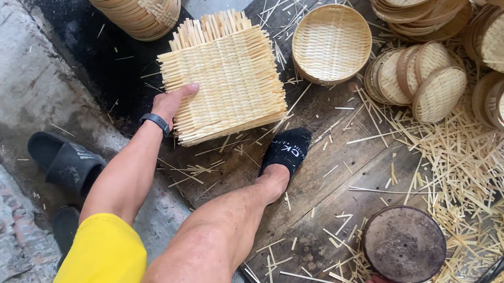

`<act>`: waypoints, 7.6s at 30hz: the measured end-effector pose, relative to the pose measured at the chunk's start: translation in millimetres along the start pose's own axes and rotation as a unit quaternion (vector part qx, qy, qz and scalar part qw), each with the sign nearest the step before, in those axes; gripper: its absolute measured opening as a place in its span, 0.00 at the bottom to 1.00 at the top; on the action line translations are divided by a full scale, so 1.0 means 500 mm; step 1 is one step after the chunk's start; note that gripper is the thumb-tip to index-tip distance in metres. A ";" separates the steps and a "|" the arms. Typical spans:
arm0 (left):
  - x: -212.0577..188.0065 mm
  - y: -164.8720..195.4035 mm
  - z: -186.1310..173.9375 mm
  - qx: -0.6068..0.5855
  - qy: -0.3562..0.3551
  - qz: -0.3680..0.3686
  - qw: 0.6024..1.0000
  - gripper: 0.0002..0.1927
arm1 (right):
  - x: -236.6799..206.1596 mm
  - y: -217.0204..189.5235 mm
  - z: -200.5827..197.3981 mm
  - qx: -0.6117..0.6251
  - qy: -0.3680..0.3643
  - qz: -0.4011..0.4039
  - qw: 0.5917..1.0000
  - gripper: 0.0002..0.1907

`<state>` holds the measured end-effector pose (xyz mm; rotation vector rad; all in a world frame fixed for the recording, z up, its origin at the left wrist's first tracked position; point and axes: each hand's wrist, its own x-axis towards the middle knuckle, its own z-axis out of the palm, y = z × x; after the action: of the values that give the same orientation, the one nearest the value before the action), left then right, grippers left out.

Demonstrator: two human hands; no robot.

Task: The person sits on the floor assembling woven bamboo tray liners. They lay a square woven bamboo mat over a round wooden form, weave and tuck bamboo strips, trim excess strips with scissors, and press a bent bamboo rim ring around the mat edge, setting finished trays aside with a stack of completed ones.

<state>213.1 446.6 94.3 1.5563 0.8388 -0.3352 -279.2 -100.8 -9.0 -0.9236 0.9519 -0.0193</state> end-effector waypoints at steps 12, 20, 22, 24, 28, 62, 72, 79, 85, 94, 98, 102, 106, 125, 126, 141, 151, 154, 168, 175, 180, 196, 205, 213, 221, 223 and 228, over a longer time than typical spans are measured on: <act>-0.038 -0.003 0.049 0.052 0.095 0.181 0.977 0.54 | 0.008 0.002 -0.013 0.014 -0.012 0.012 1.000 0.34; -0.151 0.021 0.123 0.612 -0.043 0.504 0.608 0.58 | 0.002 0.015 -0.031 0.020 -0.022 -0.011 0.999 0.31; -0.159 0.030 0.144 0.642 -0.087 0.424 0.633 0.55 | 0.004 0.018 -0.041 0.031 -0.034 -0.021 0.999 0.30; -0.164 0.041 0.152 0.685 -0.116 0.324 0.642 0.50 | 0.004 0.022 -0.051 0.030 -0.038 -0.031 0.998 0.30; -0.192 0.092 0.132 0.556 -0.173 0.360 0.729 0.33 | 0.000 0.030 -0.068 0.064 -0.048 -0.028 0.996 0.29; -0.591 0.355 0.266 0.497 -0.030 0.768 0.403 0.01 | -0.070 -0.007 -0.082 0.167 -0.032 -0.107 0.980 0.29; -0.753 -0.332 0.618 0.435 -0.471 0.746 0.178 0.12 | -0.062 -0.148 -0.092 0.204 -0.076 -0.138 0.966 0.20; -0.671 -0.485 0.603 0.325 -0.490 0.657 0.472 0.26 | -0.011 -0.111 -0.093 0.033 0.087 -0.109 0.990 0.17; -0.529 -0.456 0.698 0.372 -0.353 0.091 0.854 0.29 | -0.031 -0.109 -0.095 0.020 0.090 -0.096 0.991 0.18; -0.511 -0.468 0.699 0.389 -0.362 0.049 0.846 0.24 | -0.050 -0.108 -0.097 0.030 0.111 -0.057 0.992 0.22; -0.521 -0.472 0.692 0.432 -0.356 0.122 0.820 0.34 | -0.065 -0.036 -0.164 0.071 0.154 -0.156 0.973 0.19; -0.541 -0.476 0.682 0.442 -0.347 0.148 0.814 0.48 | -0.135 0.063 -0.341 -0.095 0.389 -0.204 0.893 0.14; -0.561 -0.448 0.673 0.440 -0.315 0.194 0.819 0.57 | -0.236 0.135 -0.506 -0.196 0.519 -0.140 0.820 0.15; -0.774 -0.332 0.651 0.333 -0.325 0.500 0.731 0.23 | -0.196 -0.118 -0.534 0.084 0.554 -0.089 0.823 0.05; -0.805 -0.331 0.660 0.324 -0.347 0.536 0.698 0.19 | -0.228 -0.130 -0.513 0.044 0.521 -0.146 0.840 0.06; -1.145 -0.289 0.669 0.245 -0.604 0.090 0.754 0.14 | -0.462 -0.429 -0.084 -0.422 0.118 -0.608 0.662 0.08; -1.086 -0.268 0.647 0.219 -0.569 -0.100 0.786 0.38 | -0.443 -0.449 0.053 -0.495 0.068 -0.613 0.612 0.04; -1.063 -0.275 0.648 0.181 -0.587 -0.123 0.779 0.37 | -0.417 -0.458 0.067 -0.498 0.044 -0.596 0.628 0.04; -0.924 -0.161 0.679 -0.058 -0.643 -0.137 0.751 0.13 | -0.409 -0.598 -0.042 -0.023 -0.074 -0.134 0.988 0.22; -0.896 -0.132 0.696 0.014 -0.628 -0.130 0.767 0.14 | -0.351 -0.593 -0.004 -0.084 -0.113 -0.092 0.986 0.23; -0.857 -0.123 0.691 -0.055 -0.615 -0.132 0.776 0.18 | -0.330 -0.559 0.039 -0.002 -0.083 -0.087 0.993 0.24; -0.779 -0.202 0.689 -0.111 -0.521 -0.193 0.824 0.21 | -0.224 -0.448 0.025 0.148 -0.084 -0.159 0.973 0.18; -0.681 -0.361 0.696 -0.023 -0.398 0.034 0.917 0.11 | -0.135 -0.326 0.007 -0.099 0.175 -0.183 0.962 0.11; -0.583 -0.485 0.700 0.409 -0.256 0.363 0.797 0.08 | -0.051 -0.192 -0.020 -0.390 0.304 -0.243 0.834 0.11; -0.569 -0.482 0.710 0.431 -0.251 0.303 0.812 0.11 | -0.037 -0.166 -0.038 -0.332 0.299 -0.174 0.877 0.13; -0.566 -0.483 0.711 0.417 -0.247 0.258 0.836 0.12 | -0.037 -0.164 -0.037 -0.346 0.308 -0.169 0.870 0.12; -0.578 -0.488 0.705 0.373 -0.255 0.233 0.861 0.11 | -0.050 -0.166 -0.034 -0.356 0.301 -0.197 0.862 0.11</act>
<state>-60.9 11.9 38.2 2.1733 -0.1433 -0.7293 -276.3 -154.7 60.8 -1.8651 1.3642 -0.3427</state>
